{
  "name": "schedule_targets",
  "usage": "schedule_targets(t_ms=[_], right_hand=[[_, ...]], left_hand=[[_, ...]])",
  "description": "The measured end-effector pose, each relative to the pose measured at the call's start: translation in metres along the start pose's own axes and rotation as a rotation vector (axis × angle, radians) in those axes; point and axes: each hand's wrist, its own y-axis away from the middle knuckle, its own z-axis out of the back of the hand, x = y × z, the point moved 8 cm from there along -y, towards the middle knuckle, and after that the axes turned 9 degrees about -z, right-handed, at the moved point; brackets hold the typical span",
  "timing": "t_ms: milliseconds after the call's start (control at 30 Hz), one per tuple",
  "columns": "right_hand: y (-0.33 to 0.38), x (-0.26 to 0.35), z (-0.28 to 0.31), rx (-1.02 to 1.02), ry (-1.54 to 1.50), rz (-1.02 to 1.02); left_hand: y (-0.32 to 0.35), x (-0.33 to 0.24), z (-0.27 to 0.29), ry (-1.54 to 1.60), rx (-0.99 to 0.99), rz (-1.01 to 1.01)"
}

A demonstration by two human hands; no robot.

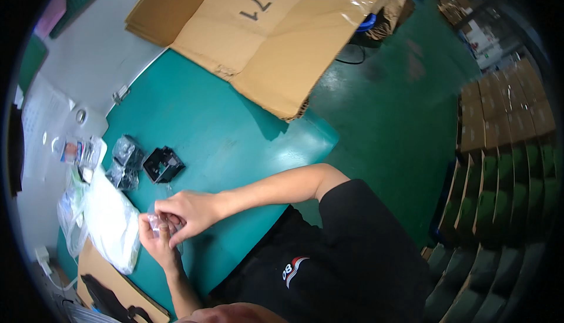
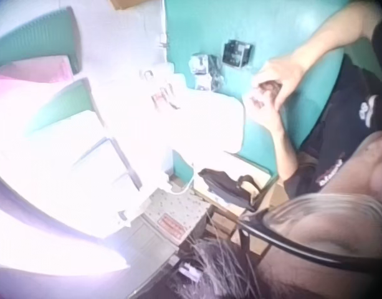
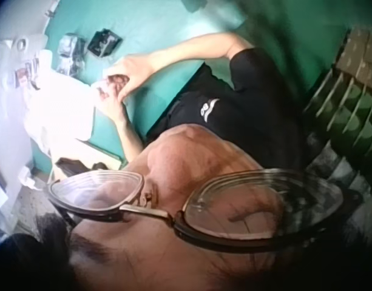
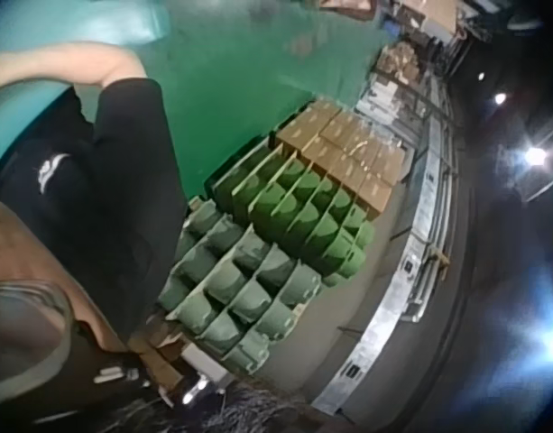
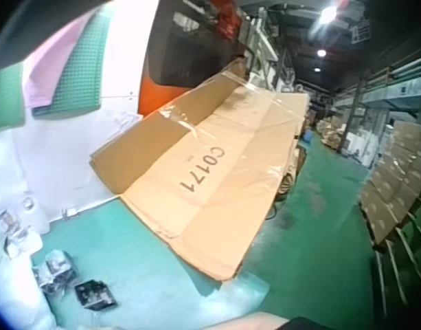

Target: The person uses a red-handled tool to pry open a black plastic electronic component on a green workbench. They then place the component into a clear plastic bag and set it aside. The person repeats this process with a second component, prying it open and bagging it. Finally, they place the bagged components into a cardboard box.

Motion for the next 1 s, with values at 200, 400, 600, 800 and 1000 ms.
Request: schedule_targets(t_ms=[200,400,600,800,1000], right_hand=[[-0.008,-0.008,0.012,-0.04,-0.046,-0.049],[-0.009,0.002,0.036,-0.27,0.172,-0.011],[-0.007,-0.007,0.016,-0.182,0.172,-0.114],[-0.01,-0.008,0.047,-0.388,0.202,-0.121],[-0.008,0.005,0.026,-0.314,0.282,-0.001]], left_hand=[[-0.002,0.005,0.008,0.131,-0.023,0.151],[-0.005,0.0,0.031,-0.176,-0.073,0.107],[-0.005,-0.03,0.0,-0.56,0.062,-0.305],[-0.016,-0.039,0.012,-0.714,-0.029,-0.231],[-0.008,-0.034,0.001,-0.74,0.048,-0.369]])
